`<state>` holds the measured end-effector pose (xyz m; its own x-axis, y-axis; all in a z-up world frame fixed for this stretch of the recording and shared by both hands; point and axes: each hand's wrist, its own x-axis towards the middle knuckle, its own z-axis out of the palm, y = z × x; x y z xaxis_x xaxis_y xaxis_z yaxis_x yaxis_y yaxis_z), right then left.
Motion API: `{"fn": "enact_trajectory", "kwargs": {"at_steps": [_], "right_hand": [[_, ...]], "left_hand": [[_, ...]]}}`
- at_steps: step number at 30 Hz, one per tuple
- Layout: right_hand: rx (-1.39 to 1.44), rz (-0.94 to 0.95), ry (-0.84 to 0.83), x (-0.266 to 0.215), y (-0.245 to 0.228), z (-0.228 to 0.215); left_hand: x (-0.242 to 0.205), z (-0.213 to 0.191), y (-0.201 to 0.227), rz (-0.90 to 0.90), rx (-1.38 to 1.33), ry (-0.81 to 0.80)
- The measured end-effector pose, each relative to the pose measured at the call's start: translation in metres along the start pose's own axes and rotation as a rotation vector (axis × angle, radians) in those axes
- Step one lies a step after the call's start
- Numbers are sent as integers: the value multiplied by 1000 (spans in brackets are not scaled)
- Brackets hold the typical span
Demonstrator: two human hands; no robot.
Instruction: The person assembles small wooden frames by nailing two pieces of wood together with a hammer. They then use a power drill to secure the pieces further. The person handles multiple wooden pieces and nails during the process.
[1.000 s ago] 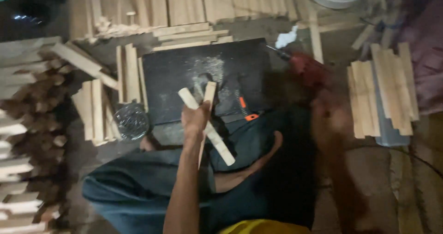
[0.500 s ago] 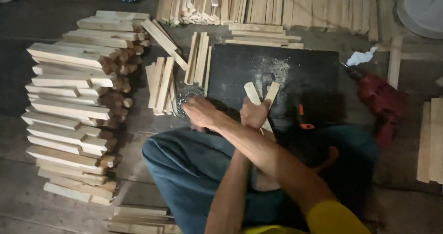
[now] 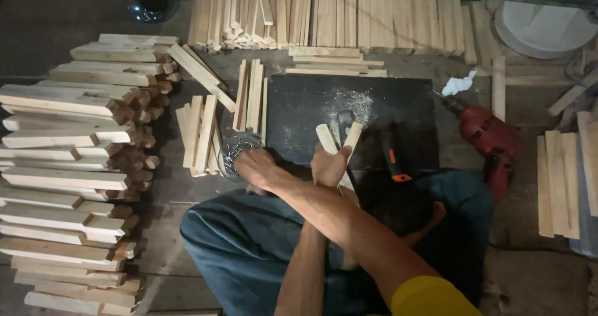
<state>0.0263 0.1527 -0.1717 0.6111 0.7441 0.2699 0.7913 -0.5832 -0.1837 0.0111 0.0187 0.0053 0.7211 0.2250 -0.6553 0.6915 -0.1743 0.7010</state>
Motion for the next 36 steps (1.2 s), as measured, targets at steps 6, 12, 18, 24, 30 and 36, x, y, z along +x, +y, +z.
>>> {"fn": "enact_trajectory", "kwargs": {"at_steps": [6, 12, 18, 24, 30, 36], "right_hand": [[-83, 153, -34, 35, -9, -76], [637, 291, 129, 28, 12, -133], [636, 390, 400, -77, 63, -276], [95, 413, 257, -173, 196, -218], [116, 442, 142, -170, 196, -218], [-35, 398, 77, -156, 179, -228]], "left_hand": [[-4, 3, -2, 18, -8, 36], [-6, 7, 6, 23, -60, 108], [-16, 2, 9, -19, -14, 100], [-18, -6, 13, 0, -32, 88], [0, 3, -4, 23, -62, 128], [-34, -7, 22, 16, -82, 83]]}}
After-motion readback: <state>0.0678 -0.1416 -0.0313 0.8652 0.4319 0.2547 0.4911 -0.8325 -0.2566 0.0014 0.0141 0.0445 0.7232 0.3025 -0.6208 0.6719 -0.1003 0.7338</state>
